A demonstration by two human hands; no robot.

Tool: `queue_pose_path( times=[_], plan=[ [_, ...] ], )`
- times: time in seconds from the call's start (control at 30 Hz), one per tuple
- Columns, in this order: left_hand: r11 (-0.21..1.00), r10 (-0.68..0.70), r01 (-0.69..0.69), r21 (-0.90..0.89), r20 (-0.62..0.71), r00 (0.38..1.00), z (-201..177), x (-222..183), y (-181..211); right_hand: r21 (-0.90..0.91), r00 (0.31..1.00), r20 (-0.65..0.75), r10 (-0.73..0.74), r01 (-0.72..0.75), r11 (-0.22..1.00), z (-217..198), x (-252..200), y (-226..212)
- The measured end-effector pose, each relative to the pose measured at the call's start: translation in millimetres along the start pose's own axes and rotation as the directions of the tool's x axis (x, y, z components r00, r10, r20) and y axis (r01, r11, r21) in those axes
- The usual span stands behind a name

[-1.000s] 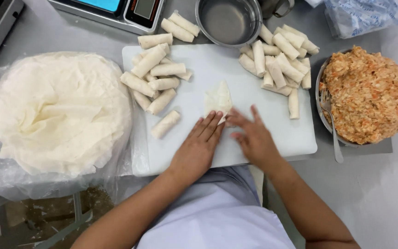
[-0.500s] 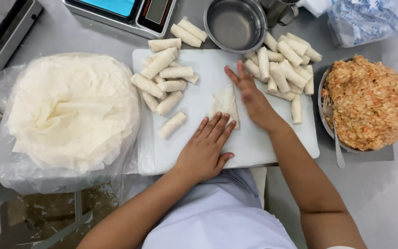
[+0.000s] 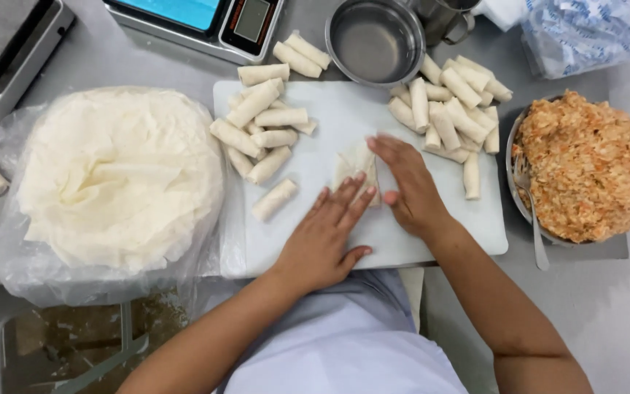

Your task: Manually assembling spring rolls by placing filling on wrappers and rolling them.

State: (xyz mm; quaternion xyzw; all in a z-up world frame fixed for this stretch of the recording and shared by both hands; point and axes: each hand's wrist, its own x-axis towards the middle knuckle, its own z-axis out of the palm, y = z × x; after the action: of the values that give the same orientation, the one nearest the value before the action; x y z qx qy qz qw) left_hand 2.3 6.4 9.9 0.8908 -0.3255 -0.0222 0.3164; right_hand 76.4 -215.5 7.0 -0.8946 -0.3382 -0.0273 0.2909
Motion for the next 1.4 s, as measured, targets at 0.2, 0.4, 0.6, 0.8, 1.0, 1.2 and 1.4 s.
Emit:
queue_pose_path(
  times=[0.2,0.4,0.6,0.8,1.0,1.2,1.4],
  plan=[
    [0.995,0.056,-0.033,0.098,-0.25,0.966,38.0,9.2,-46.5,-0.112,0.988,-0.156,0.006,-0.023,0.993,24.4,-44.0,1.2],
    [0.952,-0.09,0.182,0.246,-0.341,0.936,8.6,34.4,-39.8,0.045,0.931,-0.333,0.152,-0.145,0.988,17.9,-19.0,2.3],
    [0.904,0.056,0.052,0.424,-0.238,0.97,4.0,47.1,-49.5,-0.206,0.981,-0.192,-0.023,-0.017,0.978,17.5,-11.3,20.8],
    [0.937,-0.034,0.169,0.307,-0.403,0.915,-9.8,65.4,-49.0,-0.011,0.963,-0.258,0.08,-0.085,0.996,9.0,9.0,25.0],
    [0.868,-0.07,0.159,0.471,-0.201,0.977,4.4,66.6,-56.4,-0.136,0.952,-0.305,-0.017,-0.026,0.99,13.1,12.2,32.3],
    [0.738,-0.118,0.18,0.65,-0.139,0.983,-2.6,86.0,-57.8,-0.457,0.971,-0.135,-0.196,0.115,0.882,18.0,21.3,63.0],
    [0.935,-0.072,0.049,0.351,0.054,0.996,2.4,75.0,-55.8,0.079,0.998,-0.055,-0.01,0.014,0.997,-4.2,16.7,43.5]
  ],
)
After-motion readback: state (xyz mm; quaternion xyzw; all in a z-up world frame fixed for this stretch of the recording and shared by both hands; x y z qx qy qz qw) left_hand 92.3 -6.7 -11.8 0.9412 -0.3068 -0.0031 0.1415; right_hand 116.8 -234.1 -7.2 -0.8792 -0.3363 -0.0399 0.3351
